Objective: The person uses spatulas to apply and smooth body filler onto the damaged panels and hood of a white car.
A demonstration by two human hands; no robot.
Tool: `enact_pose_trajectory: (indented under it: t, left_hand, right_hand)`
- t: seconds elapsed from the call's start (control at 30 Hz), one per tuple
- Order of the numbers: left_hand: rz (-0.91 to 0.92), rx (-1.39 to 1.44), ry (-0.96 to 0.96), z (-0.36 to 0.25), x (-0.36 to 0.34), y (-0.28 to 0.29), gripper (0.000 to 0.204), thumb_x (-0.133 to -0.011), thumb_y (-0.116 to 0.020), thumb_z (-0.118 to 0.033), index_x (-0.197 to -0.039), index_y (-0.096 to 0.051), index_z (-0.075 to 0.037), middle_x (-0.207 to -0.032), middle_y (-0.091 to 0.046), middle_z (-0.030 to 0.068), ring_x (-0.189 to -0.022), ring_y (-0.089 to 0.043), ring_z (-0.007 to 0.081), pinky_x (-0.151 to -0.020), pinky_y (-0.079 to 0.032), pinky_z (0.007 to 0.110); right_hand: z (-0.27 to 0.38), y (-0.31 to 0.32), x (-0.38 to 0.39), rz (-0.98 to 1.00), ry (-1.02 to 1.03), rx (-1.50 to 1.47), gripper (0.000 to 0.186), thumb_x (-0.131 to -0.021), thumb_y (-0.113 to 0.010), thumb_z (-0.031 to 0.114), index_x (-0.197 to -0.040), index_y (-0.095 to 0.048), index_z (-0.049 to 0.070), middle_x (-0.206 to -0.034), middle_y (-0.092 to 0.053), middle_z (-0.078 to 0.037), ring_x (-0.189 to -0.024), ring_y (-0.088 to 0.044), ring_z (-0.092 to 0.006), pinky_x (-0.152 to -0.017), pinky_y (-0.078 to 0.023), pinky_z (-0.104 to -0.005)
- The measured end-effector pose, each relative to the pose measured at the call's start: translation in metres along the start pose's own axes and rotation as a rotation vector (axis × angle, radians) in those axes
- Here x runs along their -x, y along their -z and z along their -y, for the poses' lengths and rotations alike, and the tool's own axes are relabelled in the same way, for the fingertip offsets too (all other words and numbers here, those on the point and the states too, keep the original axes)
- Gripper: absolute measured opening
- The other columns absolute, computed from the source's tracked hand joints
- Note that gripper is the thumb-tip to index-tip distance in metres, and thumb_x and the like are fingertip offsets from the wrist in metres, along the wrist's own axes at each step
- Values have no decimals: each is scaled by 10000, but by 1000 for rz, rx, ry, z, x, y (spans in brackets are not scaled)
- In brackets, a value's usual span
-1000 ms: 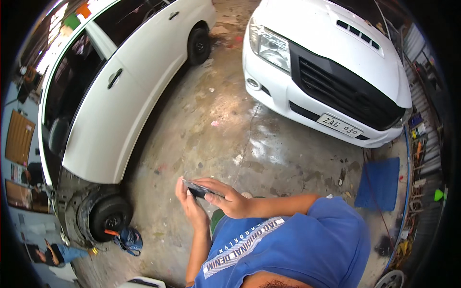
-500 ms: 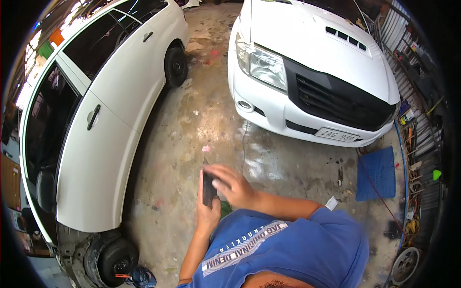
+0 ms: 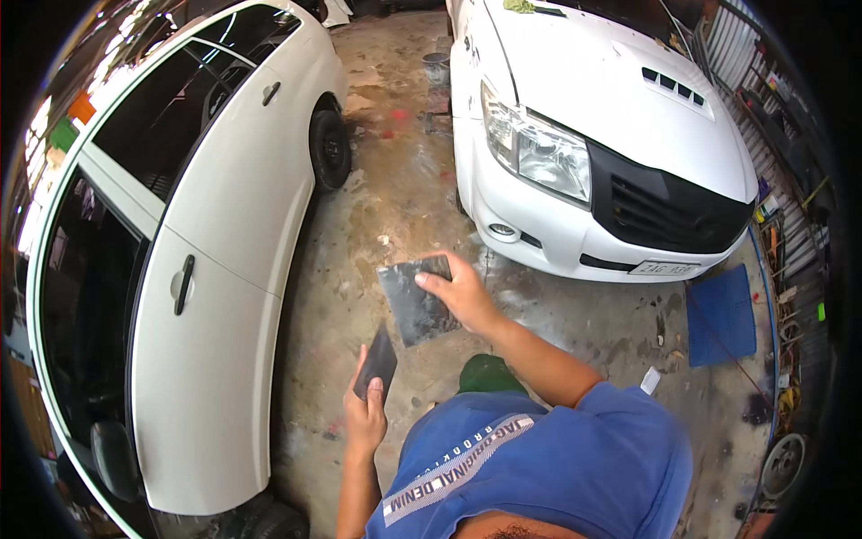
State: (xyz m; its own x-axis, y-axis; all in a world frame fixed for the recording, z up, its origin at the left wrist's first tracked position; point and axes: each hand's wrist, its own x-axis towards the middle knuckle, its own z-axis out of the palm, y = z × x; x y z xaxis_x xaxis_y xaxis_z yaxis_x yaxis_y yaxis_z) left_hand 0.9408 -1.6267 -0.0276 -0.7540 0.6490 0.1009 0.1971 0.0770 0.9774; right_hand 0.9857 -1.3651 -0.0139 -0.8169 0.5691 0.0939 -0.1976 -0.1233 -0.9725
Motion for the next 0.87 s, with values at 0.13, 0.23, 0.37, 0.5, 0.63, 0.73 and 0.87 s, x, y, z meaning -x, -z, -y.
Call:
enact_pose_trajectory:
  t: [0.13,0.23,0.37,0.5,0.63,0.73,0.87]
  left_hand:
    - [34,-417,-227,-17,-60,15,272,-963,-626,-74,-1209,-673,33,-1189,-706,210,-1072,-657,382,-960,-507,408]
    - [-147,-433,-258,-3,-112,20,220,-969,-634,-65,-1152,-669,51,-1085,-724,184,-964,-678,318,-876,-528,409]
    - [-372,192,37,10,-189,11,225,-1011,-630,-85,-1185,-636,58,-1084,-689,99,-1026,-630,154,-876,-516,331]
    - [-359,540,21,22,-279,-26,296,-1028,-607,-139,-1268,-590,33,-1157,-664,99,-1044,-642,172,-927,-499,311]
    - [-95,507,78,16,-361,-42,220,-1018,-613,-131,-1147,-669,38,-1035,-694,40,-976,-644,146,-866,-498,304]
    - [256,-3,212,46,-413,-27,168,-997,-639,-122,-1038,-724,16,-912,-693,5,-889,-622,110,-806,-478,289]
    - [362,-265,164,47,-482,-47,115,-967,-696,-112,-992,-750,-13,-867,-715,72,-799,-612,159,-767,-457,277]
  right_hand:
    - [-37,-14,-56,-106,6,-202,436,-978,-689,95,-1348,-486,-13,-1143,-640,-67,-1026,-616,-117,-909,-518,-286]
    - [-64,-22,-69,187,-75,-39,546,-948,-744,174,-1390,-480,-6,-1229,-619,-92,-1194,-565,-183,-1070,-433,-363]
    - [-73,-10,-124,255,31,196,583,-944,-749,180,-1425,-472,4,-1272,-630,-97,-1180,-603,-175,-1034,-477,-343]
    - [-58,17,-219,285,-513,-567,441,-930,-761,141,-1311,-579,18,-1185,-690,-78,-1092,-662,-158,-974,-524,-348]
    - [-47,57,-310,294,-442,-722,293,-959,-735,155,-1216,-644,47,-1090,-718,-54,-994,-677,-130,-910,-543,-326]
    - [-38,95,-362,372,-269,-377,245,-974,-722,170,-1188,-664,67,-1081,-723,-39,-988,-673,-111,-904,-538,-308]
    - [-10,147,-421,600,-156,245,427,-980,-725,213,-1355,-588,61,-1093,-725,-56,-992,-661,-127,-923,-524,-316]
